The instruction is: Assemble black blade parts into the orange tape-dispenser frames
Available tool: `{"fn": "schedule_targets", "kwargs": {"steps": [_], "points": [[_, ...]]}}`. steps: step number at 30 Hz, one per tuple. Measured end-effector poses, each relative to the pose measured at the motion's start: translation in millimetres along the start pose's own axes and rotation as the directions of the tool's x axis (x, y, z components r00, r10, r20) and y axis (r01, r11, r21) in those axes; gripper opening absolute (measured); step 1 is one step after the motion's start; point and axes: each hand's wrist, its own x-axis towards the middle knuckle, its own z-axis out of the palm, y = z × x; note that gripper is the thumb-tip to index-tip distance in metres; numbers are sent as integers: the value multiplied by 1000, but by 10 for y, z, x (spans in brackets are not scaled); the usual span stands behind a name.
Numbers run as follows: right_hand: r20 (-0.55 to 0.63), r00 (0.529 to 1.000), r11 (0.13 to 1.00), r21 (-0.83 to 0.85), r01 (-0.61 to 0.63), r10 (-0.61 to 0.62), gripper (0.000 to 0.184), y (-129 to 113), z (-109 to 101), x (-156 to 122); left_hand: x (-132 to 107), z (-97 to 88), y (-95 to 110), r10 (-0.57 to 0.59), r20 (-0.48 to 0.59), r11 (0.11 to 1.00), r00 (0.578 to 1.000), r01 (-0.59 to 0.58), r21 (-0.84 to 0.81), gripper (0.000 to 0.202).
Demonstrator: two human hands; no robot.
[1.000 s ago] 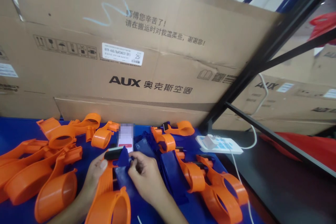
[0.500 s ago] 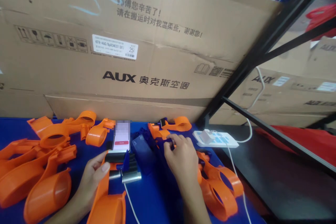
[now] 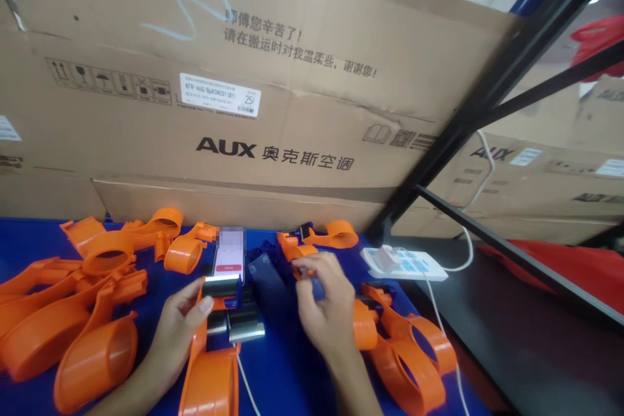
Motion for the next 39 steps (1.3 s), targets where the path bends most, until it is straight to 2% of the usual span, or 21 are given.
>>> {"fn": "schedule_targets", "kwargs": {"steps": [1,3,5,7,10,13,17,19,25,31,35,39], "points": [[92,995,993,115,18,-29,25,-64,32,-27,-7,0,-2,6,4,1000,1000,-6,11,31],[291,952,964,264,12,-91,37,-171,102,-81,-17,0,-7,23,-5,999,1000,-23,30,31],[433,893,960,282,-6,-121,61,-234,177,-131,-19,5,-14,44,-17,998,999,-43,45,30],[479,871,973,230,-4,-110,76,-246,256,-174,-15,14,-22,56,-10,997,998,-55,61,26],[424,901,986,165,28,-96,67,-205,371,-231,-19,30,-43,50,14,996,999,-51,73,23],[351,925,983,156,92,-143,55,-174,453,-280,-42,56,-77,4,63,1000,998,-4,11,24],[264,941,971,169,170,-211,54,-190,502,-331,-79,111,-99,-88,68,989,994,96,-115,32],[238,943,967,160,199,-234,54,-193,519,-351,-84,132,-85,-101,51,987,994,107,-119,34],[310,911,962,105,251,-272,58,-127,594,-418,-50,117,-41,-71,3,995,998,70,75,26],[349,899,965,109,240,-263,58,-111,629,-456,-44,81,-75,-71,6,991,997,70,113,25],[359,897,966,134,223,-257,59,-119,628,-459,-57,102,-65,-69,6,995,998,68,75,23],[337,908,967,142,212,-249,60,-100,627,-455,-71,175,-1,-144,-32,984,989,140,-108,24]]}}
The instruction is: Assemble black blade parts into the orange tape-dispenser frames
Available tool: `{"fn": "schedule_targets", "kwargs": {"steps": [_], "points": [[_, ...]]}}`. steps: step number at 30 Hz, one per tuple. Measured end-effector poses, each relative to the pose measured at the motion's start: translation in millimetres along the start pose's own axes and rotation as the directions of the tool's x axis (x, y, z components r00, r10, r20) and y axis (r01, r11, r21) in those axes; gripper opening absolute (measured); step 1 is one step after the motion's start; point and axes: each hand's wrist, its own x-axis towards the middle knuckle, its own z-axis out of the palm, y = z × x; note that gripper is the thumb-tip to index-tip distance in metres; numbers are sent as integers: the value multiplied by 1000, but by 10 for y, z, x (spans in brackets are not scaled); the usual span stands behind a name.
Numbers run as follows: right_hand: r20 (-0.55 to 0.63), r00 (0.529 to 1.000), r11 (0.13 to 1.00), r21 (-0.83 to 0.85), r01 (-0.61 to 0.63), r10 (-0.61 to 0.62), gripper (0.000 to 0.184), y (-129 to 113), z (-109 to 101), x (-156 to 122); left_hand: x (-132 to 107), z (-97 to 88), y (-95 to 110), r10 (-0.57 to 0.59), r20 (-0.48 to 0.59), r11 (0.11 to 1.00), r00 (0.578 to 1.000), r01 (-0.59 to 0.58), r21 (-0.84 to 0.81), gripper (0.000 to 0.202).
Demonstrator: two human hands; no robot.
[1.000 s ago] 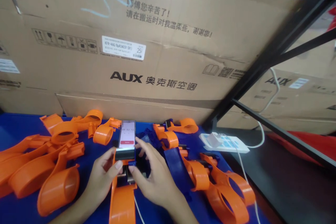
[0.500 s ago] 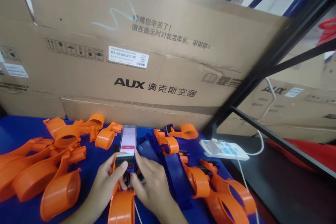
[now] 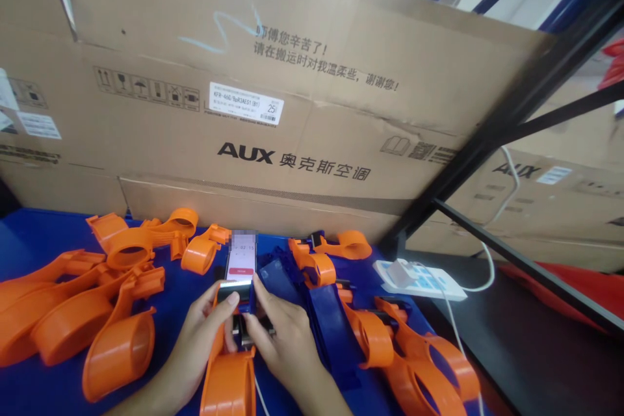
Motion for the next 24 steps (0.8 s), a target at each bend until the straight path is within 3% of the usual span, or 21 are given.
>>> {"fn": "schedule_targets", "kwargs": {"steps": [4,12,24], "points": [[-4,998,998,-32,56,-56,56,32,-20,18,68,24,71,-86,-16,994,996,84,-74,35],[4,990,976,-167,137,-138,54,41,0,-8,167,-23,72,20,-61,1000,998,-19,22,34],[-33,992,991,-61,116,-119,53,-1,-3,15,174,-36,30,-77,36,991,996,81,-111,40]]}}
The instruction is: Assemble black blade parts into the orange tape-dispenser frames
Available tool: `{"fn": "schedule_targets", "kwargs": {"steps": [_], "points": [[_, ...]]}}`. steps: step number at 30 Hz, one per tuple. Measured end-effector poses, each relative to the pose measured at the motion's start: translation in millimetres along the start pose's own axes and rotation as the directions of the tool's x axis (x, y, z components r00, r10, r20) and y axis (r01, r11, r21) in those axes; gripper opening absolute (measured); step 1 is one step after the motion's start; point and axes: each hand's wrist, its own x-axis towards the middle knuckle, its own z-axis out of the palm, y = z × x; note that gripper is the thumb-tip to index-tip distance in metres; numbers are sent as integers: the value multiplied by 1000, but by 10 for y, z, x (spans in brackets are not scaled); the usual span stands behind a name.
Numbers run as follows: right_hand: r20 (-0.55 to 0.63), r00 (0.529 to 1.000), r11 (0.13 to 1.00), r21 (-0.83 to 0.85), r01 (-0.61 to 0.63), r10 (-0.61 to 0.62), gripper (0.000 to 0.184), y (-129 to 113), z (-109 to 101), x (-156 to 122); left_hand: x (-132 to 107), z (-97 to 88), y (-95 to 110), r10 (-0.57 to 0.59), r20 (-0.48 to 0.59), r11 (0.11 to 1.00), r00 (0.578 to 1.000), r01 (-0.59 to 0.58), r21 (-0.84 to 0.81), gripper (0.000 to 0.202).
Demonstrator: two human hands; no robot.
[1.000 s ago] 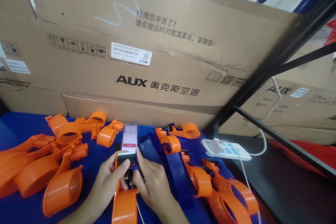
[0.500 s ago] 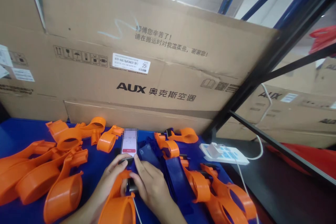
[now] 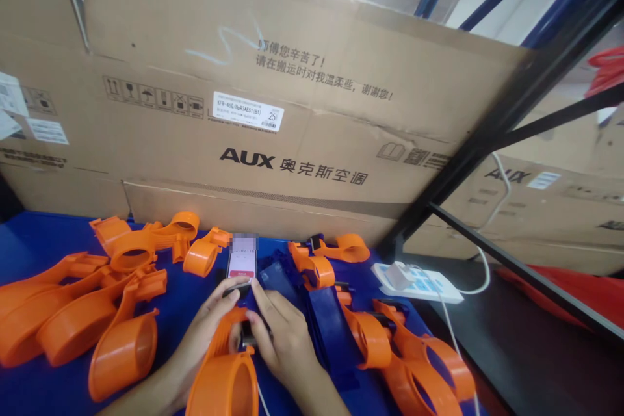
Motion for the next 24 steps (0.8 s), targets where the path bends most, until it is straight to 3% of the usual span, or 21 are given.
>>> {"fn": "schedule_targets", "kwargs": {"steps": [4,12,24], "points": [[-29,999,1000,9,-25,25,54,35,18,11,-48,-15,-78,3,10,1000,1000,-3,3,33],[-33,999,999,21,-24,25,59,47,-50,40,-81,-97,-142,154,35,944,987,-158,289,27],[-3,1000,1000,-15,26,-26,73,51,15,-48,-139,-18,-53,165,103,943,981,-188,276,29]]}}
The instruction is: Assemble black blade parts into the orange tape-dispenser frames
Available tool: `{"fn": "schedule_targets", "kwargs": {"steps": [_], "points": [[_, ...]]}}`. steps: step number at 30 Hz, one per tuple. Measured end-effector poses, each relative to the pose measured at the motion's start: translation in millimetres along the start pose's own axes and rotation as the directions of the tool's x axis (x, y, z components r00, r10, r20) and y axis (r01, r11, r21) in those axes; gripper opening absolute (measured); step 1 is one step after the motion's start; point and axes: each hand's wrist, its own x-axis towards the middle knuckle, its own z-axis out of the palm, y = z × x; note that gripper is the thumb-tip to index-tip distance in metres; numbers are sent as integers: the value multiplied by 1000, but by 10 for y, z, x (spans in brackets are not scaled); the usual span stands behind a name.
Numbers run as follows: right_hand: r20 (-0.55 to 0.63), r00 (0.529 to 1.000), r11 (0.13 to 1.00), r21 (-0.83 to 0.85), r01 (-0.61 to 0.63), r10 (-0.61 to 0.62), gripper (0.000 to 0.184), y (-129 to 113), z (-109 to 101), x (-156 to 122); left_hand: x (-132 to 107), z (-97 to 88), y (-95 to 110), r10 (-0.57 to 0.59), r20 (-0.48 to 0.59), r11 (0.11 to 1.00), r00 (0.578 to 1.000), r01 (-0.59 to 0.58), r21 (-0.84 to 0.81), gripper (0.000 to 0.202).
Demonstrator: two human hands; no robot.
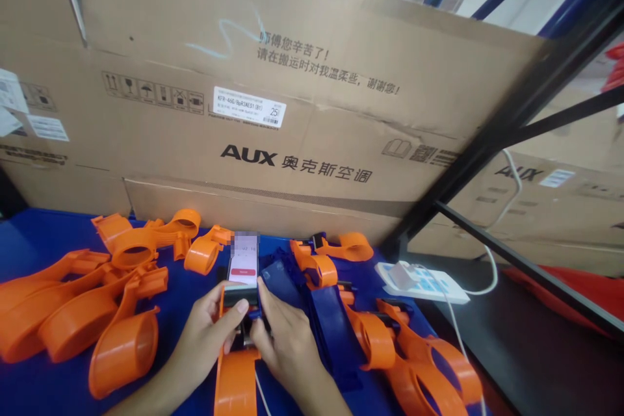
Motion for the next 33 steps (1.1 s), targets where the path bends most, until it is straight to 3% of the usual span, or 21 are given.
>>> {"fn": "schedule_targets", "kwargs": {"steps": [5,8,11,13,15,19,24,28,33], "points": [[11,1000,1000,-4,1,-1,67,-21,-48,66,14,-13,-58,-32,6,999,999,32,-7,30],[15,999,998,55,-36,35,54,-50,-100,97,39,-48,-72,-53,5,998,999,53,-19,30],[-36,983,972,160,-170,178,35,-91,-169,108,28,-85,-48,-59,109,994,992,69,-88,31],[-70,960,943,220,-250,271,32,-109,-212,114,-3,-91,-25,-45,214,988,976,75,-134,34],[-101,936,919,250,-304,337,29,-104,-245,128,-34,-81,-10,-35,252,986,967,74,-149,35],[-239,856,887,176,-426,458,25,11,-286,172,-22,-71,2,-50,139,991,989,66,-114,31],[-277,815,856,57,-514,508,22,267,-338,144,48,-95,71,-116,-58,975,992,103,-198,30],[-313,779,826,38,-562,544,30,423,-364,79,33,-63,140,-147,-89,962,985,121,-244,30],[-339,744,816,180,-549,575,42,496,-340,48,58,-65,122,-146,-101,973,984,124,-194,29]]}}
